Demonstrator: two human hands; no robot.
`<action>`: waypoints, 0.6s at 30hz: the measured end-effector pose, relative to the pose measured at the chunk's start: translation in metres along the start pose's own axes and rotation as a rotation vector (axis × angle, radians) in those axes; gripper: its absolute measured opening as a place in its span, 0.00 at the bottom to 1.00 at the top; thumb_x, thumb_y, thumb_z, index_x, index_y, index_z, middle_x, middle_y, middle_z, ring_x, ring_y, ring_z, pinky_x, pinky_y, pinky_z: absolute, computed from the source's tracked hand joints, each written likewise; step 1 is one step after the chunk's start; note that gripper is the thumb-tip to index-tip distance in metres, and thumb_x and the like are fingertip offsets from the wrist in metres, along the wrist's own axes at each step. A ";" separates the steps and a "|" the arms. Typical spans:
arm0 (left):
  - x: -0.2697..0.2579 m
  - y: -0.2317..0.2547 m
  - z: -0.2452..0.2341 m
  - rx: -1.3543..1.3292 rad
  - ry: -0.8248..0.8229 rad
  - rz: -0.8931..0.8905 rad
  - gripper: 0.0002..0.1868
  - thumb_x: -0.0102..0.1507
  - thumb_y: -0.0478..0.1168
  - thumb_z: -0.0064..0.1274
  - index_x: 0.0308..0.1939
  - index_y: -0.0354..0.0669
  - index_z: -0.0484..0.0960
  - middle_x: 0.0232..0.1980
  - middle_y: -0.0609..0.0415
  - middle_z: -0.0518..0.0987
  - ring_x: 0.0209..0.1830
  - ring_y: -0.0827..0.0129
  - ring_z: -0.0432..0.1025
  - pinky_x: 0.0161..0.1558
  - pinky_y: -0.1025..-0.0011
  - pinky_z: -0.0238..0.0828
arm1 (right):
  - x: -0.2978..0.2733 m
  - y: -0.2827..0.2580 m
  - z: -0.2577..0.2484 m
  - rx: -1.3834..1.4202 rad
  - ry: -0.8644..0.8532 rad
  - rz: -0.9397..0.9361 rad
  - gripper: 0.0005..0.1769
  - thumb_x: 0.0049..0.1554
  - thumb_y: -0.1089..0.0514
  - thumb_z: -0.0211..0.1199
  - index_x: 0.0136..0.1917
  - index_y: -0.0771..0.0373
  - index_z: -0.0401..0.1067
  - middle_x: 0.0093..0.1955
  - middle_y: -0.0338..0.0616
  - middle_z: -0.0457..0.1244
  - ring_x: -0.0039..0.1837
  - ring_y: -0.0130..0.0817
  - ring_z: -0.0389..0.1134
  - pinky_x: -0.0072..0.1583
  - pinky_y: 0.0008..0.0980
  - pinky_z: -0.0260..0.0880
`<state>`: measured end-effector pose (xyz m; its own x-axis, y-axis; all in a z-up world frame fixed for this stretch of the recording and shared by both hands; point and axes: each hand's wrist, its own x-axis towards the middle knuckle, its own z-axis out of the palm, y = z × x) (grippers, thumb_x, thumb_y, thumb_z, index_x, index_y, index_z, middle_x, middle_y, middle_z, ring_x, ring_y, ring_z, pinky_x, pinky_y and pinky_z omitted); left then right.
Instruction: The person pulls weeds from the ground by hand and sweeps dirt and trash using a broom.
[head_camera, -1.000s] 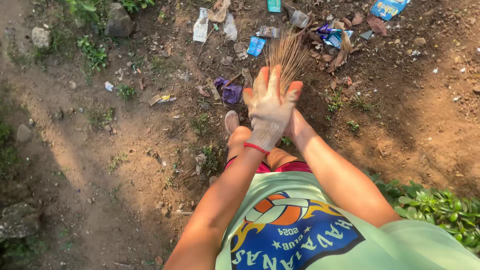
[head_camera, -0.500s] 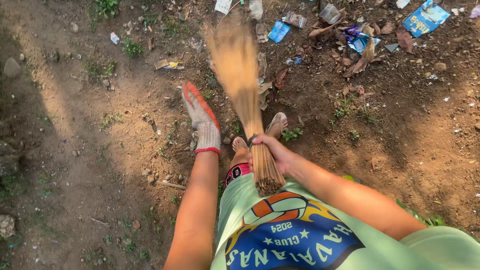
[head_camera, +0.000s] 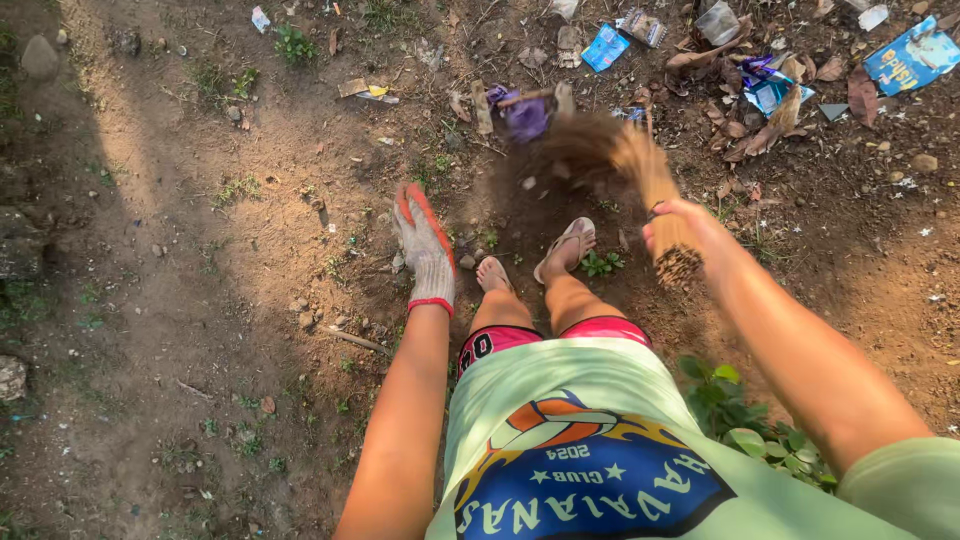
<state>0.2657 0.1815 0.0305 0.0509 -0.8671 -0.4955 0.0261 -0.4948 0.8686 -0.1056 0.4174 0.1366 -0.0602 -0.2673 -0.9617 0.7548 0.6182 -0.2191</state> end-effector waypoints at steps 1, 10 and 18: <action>0.000 -0.002 -0.006 0.001 0.006 -0.004 0.31 0.71 0.55 0.41 0.76 0.49 0.60 0.78 0.48 0.63 0.78 0.55 0.58 0.74 0.59 0.54 | 0.005 0.004 0.001 -0.004 0.000 0.006 0.17 0.55 0.49 0.62 0.55 0.57 0.68 0.40 0.45 0.67 0.39 0.35 0.70 0.40 0.36 0.73; 0.008 -0.013 -0.020 0.250 0.165 -0.034 0.34 0.70 0.59 0.39 0.78 0.56 0.58 0.80 0.51 0.54 0.76 0.55 0.58 0.69 0.53 0.57 | 0.014 0.091 0.137 0.372 -0.340 0.047 0.14 0.51 0.56 0.65 0.48 0.64 0.66 0.39 0.50 0.66 0.43 0.45 0.72 0.51 0.51 0.77; 0.016 -0.021 -0.018 0.447 0.348 0.094 0.34 0.72 0.61 0.47 0.78 0.56 0.61 0.81 0.51 0.50 0.78 0.53 0.56 0.69 0.47 0.54 | 0.023 0.134 0.204 0.006 -0.587 0.425 0.12 0.53 0.54 0.65 0.47 0.64 0.72 0.37 0.47 0.68 0.37 0.42 0.70 0.42 0.41 0.74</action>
<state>0.2842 0.1796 0.0043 0.3598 -0.8763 -0.3202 -0.4154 -0.4578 0.7860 0.1278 0.3434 0.1183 0.5985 -0.3589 -0.7163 0.6389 0.7532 0.1564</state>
